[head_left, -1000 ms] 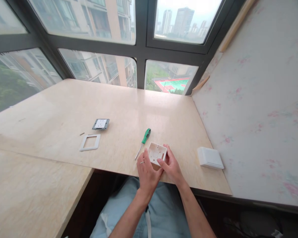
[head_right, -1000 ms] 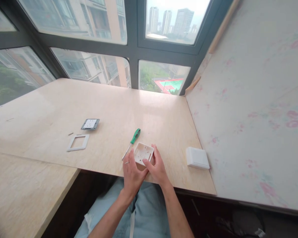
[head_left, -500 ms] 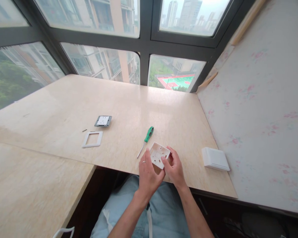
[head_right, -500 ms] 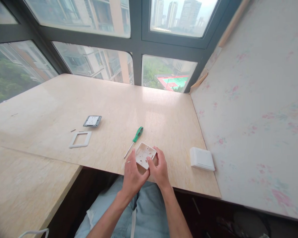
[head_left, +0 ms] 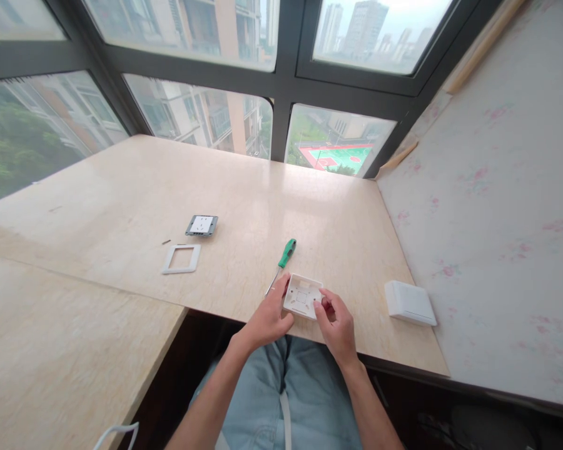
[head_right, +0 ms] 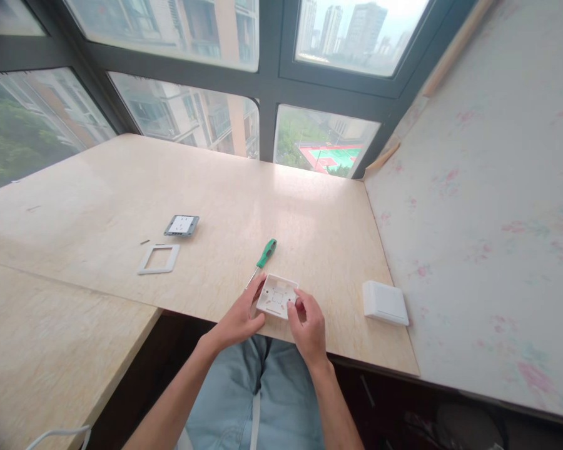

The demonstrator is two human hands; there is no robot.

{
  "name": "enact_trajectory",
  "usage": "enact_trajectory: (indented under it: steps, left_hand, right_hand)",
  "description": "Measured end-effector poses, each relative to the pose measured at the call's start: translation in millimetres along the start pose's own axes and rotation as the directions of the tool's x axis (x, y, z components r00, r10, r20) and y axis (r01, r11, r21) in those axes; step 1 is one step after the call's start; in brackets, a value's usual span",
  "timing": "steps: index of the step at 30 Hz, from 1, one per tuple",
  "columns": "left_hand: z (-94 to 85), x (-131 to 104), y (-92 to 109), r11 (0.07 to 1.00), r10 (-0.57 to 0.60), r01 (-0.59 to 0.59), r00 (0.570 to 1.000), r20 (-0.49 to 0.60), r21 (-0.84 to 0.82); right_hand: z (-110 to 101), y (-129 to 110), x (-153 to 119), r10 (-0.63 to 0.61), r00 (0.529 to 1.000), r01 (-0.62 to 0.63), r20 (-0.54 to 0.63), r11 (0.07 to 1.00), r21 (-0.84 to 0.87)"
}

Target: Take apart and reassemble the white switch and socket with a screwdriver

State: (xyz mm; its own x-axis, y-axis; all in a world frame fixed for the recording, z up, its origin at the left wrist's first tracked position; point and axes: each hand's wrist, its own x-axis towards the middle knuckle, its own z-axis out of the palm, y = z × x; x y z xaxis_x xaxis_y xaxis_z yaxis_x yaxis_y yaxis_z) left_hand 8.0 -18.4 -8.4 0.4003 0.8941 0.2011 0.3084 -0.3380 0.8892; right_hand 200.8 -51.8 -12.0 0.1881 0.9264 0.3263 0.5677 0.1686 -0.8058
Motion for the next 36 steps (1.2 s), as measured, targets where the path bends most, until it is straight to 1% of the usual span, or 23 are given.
enact_trajectory:
  steps: [3,10,14,16,19,20,22,23,25,27,29,30,33,36]
  left_hand:
    - [1.6,-3.6,0.8,0.999,0.005,-0.004,1.000,-0.021,0.036]
    - [1.4,-10.8,-4.6,0.999,-0.011,0.013,0.998,-0.062,0.033]
    - [-0.2,-11.9,-9.8,0.997,-0.030,0.039,0.990,-0.137,0.062]
    - [-0.4,-10.9,-12.9,0.999,-0.043,0.047,0.975,-0.216,0.009]
    - [-3.9,-5.6,-16.1,0.997,-0.072,0.058,0.926,-0.371,-0.048]
    - [-6.6,-2.6,-15.8,0.996,-0.084,0.078,0.907,-0.412,-0.031]
    - [-14.4,5.7,-12.0,0.982,-0.121,0.172,0.886,-0.448,0.074]
    - [-19.1,10.8,-8.7,0.956,-0.153,0.245,0.885,-0.439,0.160]
    - [-28.6,22.2,-0.3,0.850,-0.242,0.372,0.904,-0.351,0.373]
    - [-36.8,33.1,6.8,0.736,-0.319,0.402,0.915,-0.245,0.545]
    - [-43.2,41.2,9.7,0.695,-0.347,0.404,0.913,-0.215,0.595]
    - [-46.0,43.8,9.1,0.690,-0.350,0.407,0.911,-0.217,0.599]
    - [-55.0,45.4,1.8,0.675,-0.353,0.430,0.902,-0.249,0.599]
    - [-65.6,41.2,-7.5,0.650,-0.362,0.476,0.879,-0.310,0.592]
  right_hand:
    - [0.1,1.1,0.6,0.002,1.000,-0.002,0.012,1.000,-0.003]
    - [-0.3,1.5,1.0,0.009,0.999,-0.009,0.034,1.000,-0.009]
    - [0.8,1.9,4.2,0.036,0.997,-0.034,0.061,0.999,-0.034]
    - [2.1,3.0,6.6,0.054,0.994,-0.049,0.092,0.997,-0.056]
    - [4.6,4.7,10.2,0.077,0.988,-0.064,0.135,0.993,-0.103]
    - [5.3,5.0,11.2,0.082,0.987,-0.065,0.139,0.990,-0.122]
    - [6.3,4.9,12.7,0.086,0.987,-0.065,0.135,0.986,-0.154]
    - [6.6,4.6,13.1,0.087,0.987,-0.064,0.133,0.984,-0.165]
    - [6.6,3.7,13.4,0.089,0.988,-0.067,0.130,0.983,-0.169]
    - [6.2,2.7,13.4,0.092,0.988,-0.071,0.127,0.984,-0.163]
    - [5.8,2.2,13.2,0.095,0.988,-0.075,0.123,0.984,-0.159]
    - [5.7,2.2,13.1,0.096,0.988,-0.076,0.121,0.984,-0.158]
    - [5.5,3.5,13.2,0.099,0.987,-0.081,0.123,0.985,-0.150]
    - [5.2,4.5,13.5,0.106,0.986,-0.087,0.131,0.986,-0.145]
